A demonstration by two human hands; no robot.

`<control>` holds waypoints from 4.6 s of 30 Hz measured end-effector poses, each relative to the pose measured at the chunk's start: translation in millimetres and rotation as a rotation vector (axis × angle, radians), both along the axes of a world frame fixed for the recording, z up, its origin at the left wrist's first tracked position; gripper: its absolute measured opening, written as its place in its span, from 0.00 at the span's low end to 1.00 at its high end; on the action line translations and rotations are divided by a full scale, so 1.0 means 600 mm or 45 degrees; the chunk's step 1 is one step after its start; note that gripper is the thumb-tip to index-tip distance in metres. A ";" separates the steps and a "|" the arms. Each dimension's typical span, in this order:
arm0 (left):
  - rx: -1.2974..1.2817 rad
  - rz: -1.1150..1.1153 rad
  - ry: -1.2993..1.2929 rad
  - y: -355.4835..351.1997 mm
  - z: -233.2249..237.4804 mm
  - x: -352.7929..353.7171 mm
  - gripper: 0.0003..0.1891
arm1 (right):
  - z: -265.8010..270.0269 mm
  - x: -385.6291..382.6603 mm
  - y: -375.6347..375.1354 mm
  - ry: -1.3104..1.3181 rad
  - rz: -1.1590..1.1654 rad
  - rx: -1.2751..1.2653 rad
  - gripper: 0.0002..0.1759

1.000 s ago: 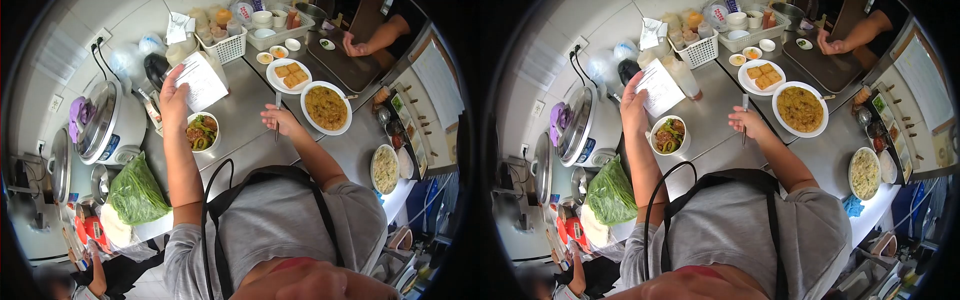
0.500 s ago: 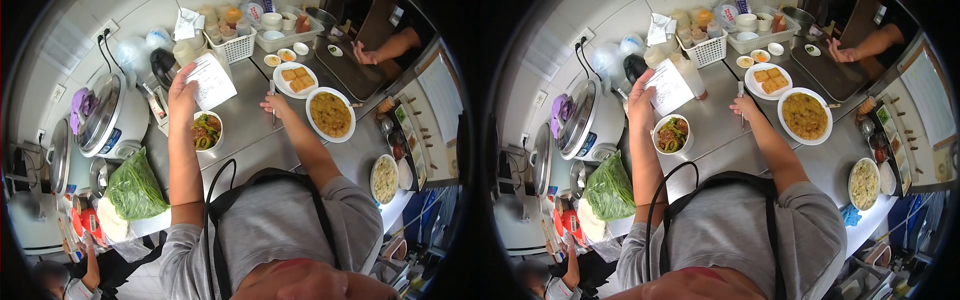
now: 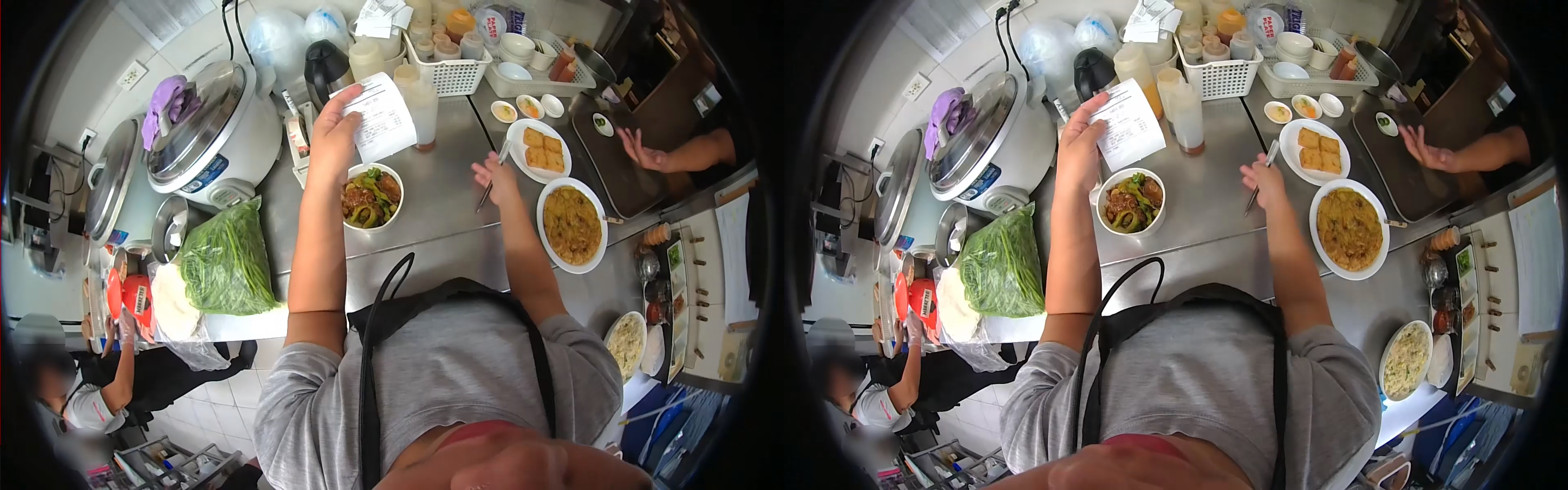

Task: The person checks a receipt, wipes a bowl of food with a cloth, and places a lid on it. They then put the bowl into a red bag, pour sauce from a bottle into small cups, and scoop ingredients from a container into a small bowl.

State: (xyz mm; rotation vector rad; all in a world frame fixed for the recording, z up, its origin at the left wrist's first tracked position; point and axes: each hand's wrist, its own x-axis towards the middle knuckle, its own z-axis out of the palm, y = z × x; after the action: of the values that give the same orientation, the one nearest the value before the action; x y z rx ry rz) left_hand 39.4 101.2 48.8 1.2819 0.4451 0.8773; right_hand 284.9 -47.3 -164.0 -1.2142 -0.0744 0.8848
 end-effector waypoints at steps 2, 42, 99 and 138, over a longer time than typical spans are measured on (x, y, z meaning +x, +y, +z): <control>-0.028 -0.012 -0.018 0.013 -0.008 0.003 0.20 | 0.021 -0.040 -0.004 0.132 0.173 0.135 0.24; 1.337 -0.211 1.967 0.483 0.043 0.416 0.31 | -0.035 -0.050 -0.028 0.854 0.916 0.464 0.19; -0.426 -0.441 0.747 0.045 -0.327 -0.122 0.29 | 0.124 -0.149 -0.721 -0.445 -0.424 -2.292 0.15; -0.001 -0.068 0.823 -0.037 -0.335 -0.041 0.20 | 0.023 -0.055 -0.326 -1.240 0.117 -1.145 0.10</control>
State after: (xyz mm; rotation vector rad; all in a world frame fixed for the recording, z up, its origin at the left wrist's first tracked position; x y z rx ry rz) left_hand 14.6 79.0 -152.4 1.5587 0.9110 0.3981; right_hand 252.0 -243.0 -150.4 -2.4248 -0.5609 0.2966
